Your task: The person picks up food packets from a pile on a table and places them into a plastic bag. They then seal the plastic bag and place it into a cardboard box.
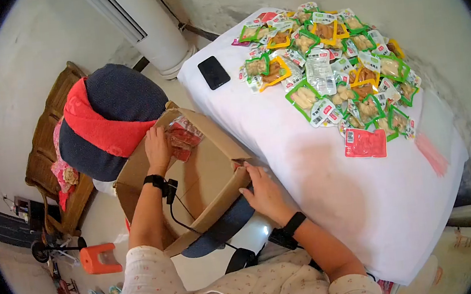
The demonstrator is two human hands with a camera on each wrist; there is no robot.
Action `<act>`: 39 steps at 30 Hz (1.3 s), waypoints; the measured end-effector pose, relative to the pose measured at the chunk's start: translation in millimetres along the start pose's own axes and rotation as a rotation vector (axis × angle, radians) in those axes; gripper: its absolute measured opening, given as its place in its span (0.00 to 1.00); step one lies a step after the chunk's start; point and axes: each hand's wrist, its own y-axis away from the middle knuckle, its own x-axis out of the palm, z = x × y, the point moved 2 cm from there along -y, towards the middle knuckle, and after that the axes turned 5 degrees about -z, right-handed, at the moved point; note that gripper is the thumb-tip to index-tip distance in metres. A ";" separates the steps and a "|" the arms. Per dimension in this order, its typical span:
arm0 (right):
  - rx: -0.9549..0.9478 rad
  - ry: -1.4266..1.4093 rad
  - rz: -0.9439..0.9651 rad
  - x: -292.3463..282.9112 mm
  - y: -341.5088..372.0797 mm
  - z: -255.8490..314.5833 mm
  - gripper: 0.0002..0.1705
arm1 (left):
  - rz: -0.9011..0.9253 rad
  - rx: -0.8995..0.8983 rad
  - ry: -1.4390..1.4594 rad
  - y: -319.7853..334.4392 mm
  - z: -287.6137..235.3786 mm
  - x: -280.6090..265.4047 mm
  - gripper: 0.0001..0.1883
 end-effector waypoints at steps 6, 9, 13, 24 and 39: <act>0.058 -0.035 0.030 -1.4 -0.2 3.2 0.39 | 0.080 -0.209 0.065 27.1 10.8 -22.3 0.17; 0.045 -0.045 0.021 -0.9 0.0 3.5 0.39 | 0.258 -0.395 0.157 40.9 35.5 -0.1 0.17; 0.007 -0.051 0.017 -0.9 -0.9 2.1 0.39 | 0.143 -0.452 0.288 33.2 36.5 3.1 0.13; 0.058 -0.020 0.030 -0.1 -0.8 6.3 0.39 | 0.066 -0.655 0.551 49.2 55.3 40.8 0.13; 0.022 -0.036 0.026 -5.6 1.3 10.8 0.42 | 0.185 -0.709 0.411 45.3 49.0 20.0 0.26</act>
